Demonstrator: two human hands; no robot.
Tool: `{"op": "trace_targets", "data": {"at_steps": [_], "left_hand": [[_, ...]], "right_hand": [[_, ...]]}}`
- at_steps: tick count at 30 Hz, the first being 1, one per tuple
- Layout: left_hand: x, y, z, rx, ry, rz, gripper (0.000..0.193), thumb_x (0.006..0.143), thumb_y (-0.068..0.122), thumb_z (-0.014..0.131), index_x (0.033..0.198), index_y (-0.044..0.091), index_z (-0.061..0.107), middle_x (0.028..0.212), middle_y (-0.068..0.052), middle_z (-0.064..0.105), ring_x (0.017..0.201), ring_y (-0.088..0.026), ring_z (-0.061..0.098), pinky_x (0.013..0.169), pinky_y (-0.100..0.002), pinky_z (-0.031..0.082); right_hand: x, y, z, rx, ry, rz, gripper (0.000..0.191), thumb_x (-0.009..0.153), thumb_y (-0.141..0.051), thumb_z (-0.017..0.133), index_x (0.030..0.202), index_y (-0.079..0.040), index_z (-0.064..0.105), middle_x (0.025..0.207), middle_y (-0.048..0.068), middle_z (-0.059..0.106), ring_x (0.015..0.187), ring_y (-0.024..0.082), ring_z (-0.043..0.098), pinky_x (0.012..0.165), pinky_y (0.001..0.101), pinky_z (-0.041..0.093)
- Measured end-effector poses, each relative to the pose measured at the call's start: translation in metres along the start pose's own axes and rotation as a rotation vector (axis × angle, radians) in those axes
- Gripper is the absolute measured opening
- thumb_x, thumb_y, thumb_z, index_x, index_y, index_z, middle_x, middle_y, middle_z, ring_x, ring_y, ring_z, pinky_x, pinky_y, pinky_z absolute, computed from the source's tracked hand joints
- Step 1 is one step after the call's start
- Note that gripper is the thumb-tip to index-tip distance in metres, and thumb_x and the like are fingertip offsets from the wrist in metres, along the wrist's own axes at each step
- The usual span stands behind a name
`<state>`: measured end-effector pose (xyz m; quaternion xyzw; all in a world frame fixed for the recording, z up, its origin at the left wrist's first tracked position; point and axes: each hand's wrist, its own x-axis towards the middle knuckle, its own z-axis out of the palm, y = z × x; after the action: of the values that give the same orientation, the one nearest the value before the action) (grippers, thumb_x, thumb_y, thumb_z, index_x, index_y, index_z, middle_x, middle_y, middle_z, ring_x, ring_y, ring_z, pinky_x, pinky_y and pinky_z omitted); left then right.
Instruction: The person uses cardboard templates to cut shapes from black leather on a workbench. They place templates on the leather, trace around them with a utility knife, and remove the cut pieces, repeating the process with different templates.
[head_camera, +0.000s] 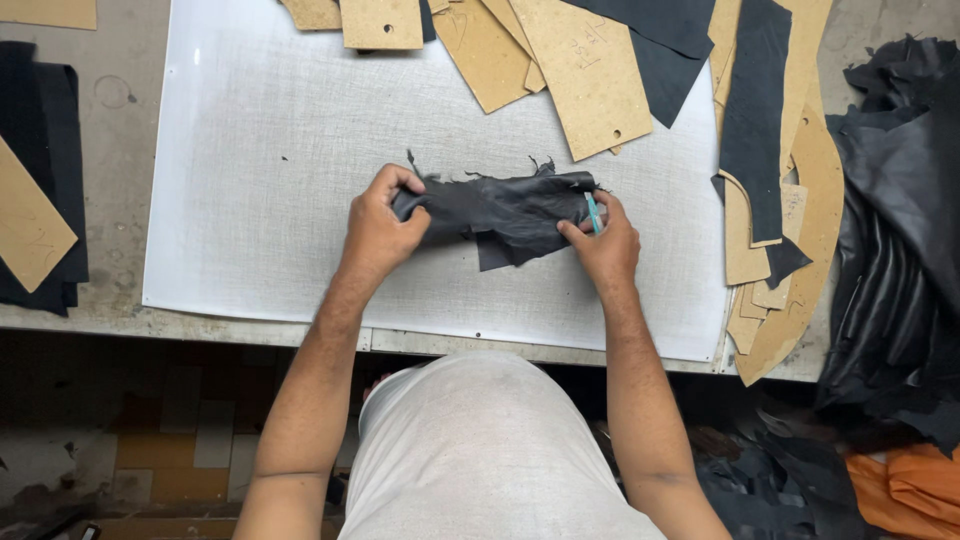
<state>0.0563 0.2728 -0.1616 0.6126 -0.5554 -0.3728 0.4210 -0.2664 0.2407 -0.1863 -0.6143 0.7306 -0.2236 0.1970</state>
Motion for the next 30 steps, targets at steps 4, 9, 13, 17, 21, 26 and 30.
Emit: {"op": "trace_targets", "data": {"at_steps": [4,9,13,17,21,26,30], "left_hand": [[-0.005,-0.017,-0.02,0.395,0.227,-0.11,0.027,0.085,0.01,0.069,0.111,0.016,0.065,0.118,-0.013,0.068,0.105,-0.024,0.068,0.082,-0.04,0.061],[-0.039,-0.051,-0.01,0.766,0.124,0.055,0.033,0.097,0.027,0.077,0.127,0.017,0.065,0.128,-0.011,0.058,0.122,-0.025,0.054,0.105,-0.051,0.046],[-0.07,-0.05,0.051,0.695,0.031,0.492,0.078,0.069,0.048,0.087,0.131,0.009,0.062,0.121,-0.018,0.056,0.11,-0.032,0.055,0.094,-0.051,0.042],[-0.061,-0.051,0.075,0.66,0.182,0.496,0.046,0.082,0.028,0.083,0.124,0.013,0.071,0.116,-0.007,0.064,0.106,-0.023,0.06,0.092,-0.043,0.044],[-0.054,-0.056,0.059,0.556,0.174,0.534,0.026,0.088,0.01,0.076,0.113,0.013,0.078,0.107,0.0,0.07,0.106,-0.018,0.062,0.094,-0.039,0.046],[-0.074,-0.046,0.038,0.546,-0.159,0.696,0.015,0.089,0.017,0.079,0.103,0.01,0.079,0.095,-0.002,0.071,0.098,-0.018,0.064,0.095,-0.041,0.047],[-0.075,-0.04,0.049,0.425,-0.299,0.695,0.018,0.085,0.023,0.079,0.095,0.008,0.078,0.091,-0.006,0.072,0.097,-0.021,0.066,0.107,-0.046,0.045]], "right_hand": [[-0.024,0.003,0.006,0.374,-0.203,0.14,0.058,0.079,-0.014,0.082,0.131,-0.007,0.058,0.075,0.0,0.073,0.067,0.011,0.069,0.062,0.0277,0.057],[-0.032,0.007,0.01,0.431,-0.147,0.261,0.032,0.089,-0.022,0.078,0.116,-0.006,0.072,0.077,-0.001,0.071,0.064,0.011,0.065,0.058,0.0281,0.054],[-0.021,0.004,0.022,0.164,0.197,-0.302,0.04,0.085,-0.024,0.087,0.116,-0.002,0.073,0.092,0.008,0.067,0.079,0.016,0.066,0.066,0.0323,0.056],[-0.006,-0.002,0.04,0.12,0.036,-0.233,0.033,0.085,-0.031,0.09,0.101,-0.005,0.075,0.1,0.008,0.063,0.08,0.014,0.063,0.068,0.032,0.055],[0.002,0.002,0.036,0.506,-0.147,0.002,0.022,0.095,-0.022,0.08,0.102,-0.003,0.072,0.076,0.0,0.064,0.062,0.009,0.056,0.055,0.0276,0.046],[-0.017,0.018,0.011,0.439,-0.172,0.023,0.024,0.094,-0.016,0.073,0.117,-0.009,0.072,0.081,0.0,0.072,0.062,0.003,0.059,0.054,0.0216,0.046],[-0.032,0.018,0.013,0.255,-0.073,-0.098,0.022,0.092,-0.016,0.079,0.111,-0.008,0.074,0.083,0.004,0.075,0.066,0.009,0.065,0.059,0.0252,0.051]]}}
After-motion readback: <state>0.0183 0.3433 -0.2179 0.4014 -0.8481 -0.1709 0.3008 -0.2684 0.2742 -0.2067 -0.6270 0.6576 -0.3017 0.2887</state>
